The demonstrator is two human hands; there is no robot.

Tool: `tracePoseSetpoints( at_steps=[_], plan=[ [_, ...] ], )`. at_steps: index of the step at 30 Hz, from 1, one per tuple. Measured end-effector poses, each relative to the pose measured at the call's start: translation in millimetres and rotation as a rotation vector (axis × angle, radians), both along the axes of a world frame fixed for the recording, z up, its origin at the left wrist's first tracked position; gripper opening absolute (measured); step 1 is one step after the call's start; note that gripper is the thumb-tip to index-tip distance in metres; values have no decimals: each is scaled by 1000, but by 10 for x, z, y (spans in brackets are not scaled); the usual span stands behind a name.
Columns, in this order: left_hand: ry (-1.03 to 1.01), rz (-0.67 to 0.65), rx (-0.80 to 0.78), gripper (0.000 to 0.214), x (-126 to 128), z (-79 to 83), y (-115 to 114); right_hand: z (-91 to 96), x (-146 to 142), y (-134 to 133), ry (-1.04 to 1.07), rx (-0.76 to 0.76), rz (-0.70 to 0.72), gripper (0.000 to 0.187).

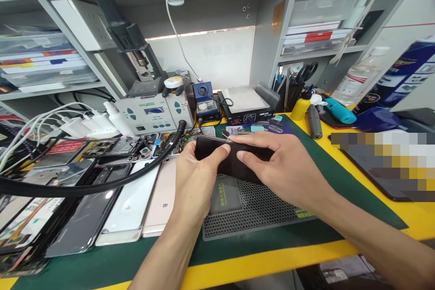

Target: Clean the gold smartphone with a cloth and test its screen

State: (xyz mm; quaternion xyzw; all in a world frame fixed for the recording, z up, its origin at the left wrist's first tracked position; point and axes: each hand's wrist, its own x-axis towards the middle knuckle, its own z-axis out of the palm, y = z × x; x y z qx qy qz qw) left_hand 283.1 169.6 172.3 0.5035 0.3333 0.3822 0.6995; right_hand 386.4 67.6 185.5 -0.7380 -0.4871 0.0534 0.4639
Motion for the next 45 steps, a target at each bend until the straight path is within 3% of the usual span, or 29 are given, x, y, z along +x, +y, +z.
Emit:
tracePoseSetpoints(
  at_steps=[16, 25, 45],
  plan=[
    [-31, -14, -18, 26, -19, 0, -8, -10, -24, 2, -5, 12, -8, 34],
    [-46, -19, 111, 27, -36, -20, 21, 63, -22, 5, 70, 59, -21, 32],
    [-48, -72, 64, 29, -34, -112, 75, -56, -44, 9, -24, 47, -49, 33]
  ],
)
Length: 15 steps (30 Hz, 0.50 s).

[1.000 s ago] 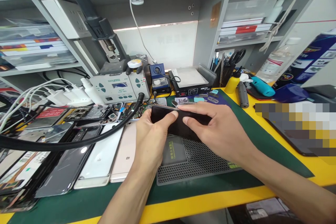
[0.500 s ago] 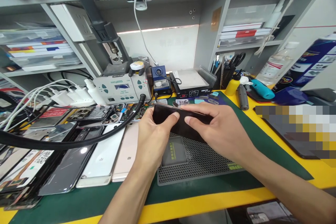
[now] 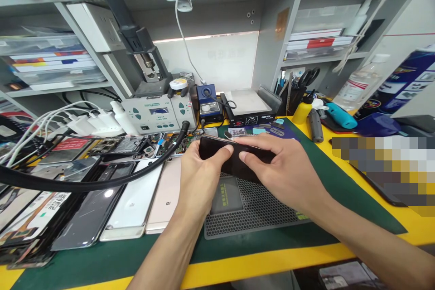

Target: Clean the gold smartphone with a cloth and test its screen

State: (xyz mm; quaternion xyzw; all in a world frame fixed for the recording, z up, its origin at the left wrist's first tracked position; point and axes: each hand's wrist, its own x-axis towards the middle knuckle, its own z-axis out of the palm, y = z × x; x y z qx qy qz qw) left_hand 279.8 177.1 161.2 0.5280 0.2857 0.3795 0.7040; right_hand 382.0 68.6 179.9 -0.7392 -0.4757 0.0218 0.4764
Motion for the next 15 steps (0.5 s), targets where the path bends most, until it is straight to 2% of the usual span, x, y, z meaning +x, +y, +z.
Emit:
tracePoseSetpoints(
  at_steps=[9, 12, 15],
  plan=[
    [1, -14, -3, 30, -3, -22, 9, 0, -25, -1, -11, -2, 2, 35],
    [16, -6, 67, 30, -33, -18, 19, 43, 6, 3, 18, 1, 2, 33],
    [-8, -55, 173, 26, -60, -15, 49, 88, 49, 6, 83, 18, 4, 29]
  ],
)
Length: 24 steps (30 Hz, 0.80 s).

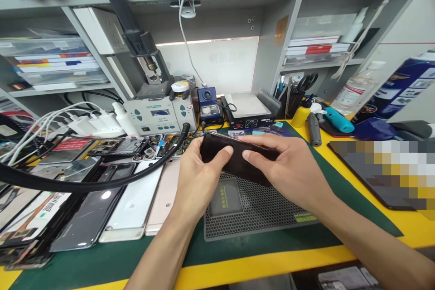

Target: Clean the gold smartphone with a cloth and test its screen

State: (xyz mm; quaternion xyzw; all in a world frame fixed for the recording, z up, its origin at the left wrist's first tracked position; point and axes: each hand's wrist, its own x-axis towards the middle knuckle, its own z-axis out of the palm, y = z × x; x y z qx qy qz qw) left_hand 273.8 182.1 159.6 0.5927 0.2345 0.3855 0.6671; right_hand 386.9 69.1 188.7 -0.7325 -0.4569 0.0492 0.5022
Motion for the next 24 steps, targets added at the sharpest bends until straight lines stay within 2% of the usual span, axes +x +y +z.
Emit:
tracePoseSetpoints(
  at_steps=[7, 24],
  plan=[
    [-6, -17, 13, 22, 4, -21, 33, -1, 12, -24, 4, -8, 2, 28],
    [-27, 36, -97, 21, 36, -16, -2, -42, -76, 8, -78, 38, -17, 30]
  ],
)
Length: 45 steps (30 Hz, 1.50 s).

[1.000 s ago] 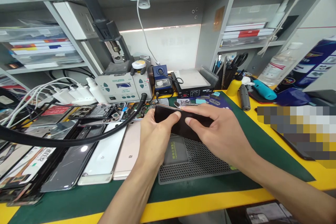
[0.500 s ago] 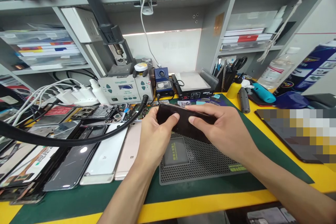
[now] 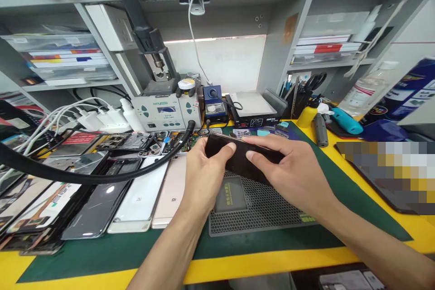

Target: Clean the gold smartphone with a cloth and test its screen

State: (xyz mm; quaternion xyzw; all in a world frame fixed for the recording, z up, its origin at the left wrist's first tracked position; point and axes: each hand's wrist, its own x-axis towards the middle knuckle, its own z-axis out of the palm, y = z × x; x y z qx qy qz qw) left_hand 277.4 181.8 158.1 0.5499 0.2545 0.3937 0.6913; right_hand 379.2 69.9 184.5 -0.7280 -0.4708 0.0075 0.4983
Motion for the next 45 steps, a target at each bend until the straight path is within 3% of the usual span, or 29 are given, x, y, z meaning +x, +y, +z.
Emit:
tracePoseSetpoints(
  at_steps=[9, 23, 29, 41, 45],
  plan=[
    [-24, -95, 98, 19, -55, 32, 38, 39, 57, -20, 56, -29, -7, 26],
    [6, 4, 30, 22, -5, -9, 8, -13, 13, -6, -14, -5, -13, 25],
    [-5, -84, 25, 19, -37, 23, 42, 0, 92, 1, 63, -45, 12, 26],
    [30, 3, -61, 20, 7, -10, 20, -45, 47, 22, -5, -45, 15, 26],
    [8, -43, -47, 22, -17, 12, 44, -5, 62, 13, 15, -72, 14, 25]
  ],
)
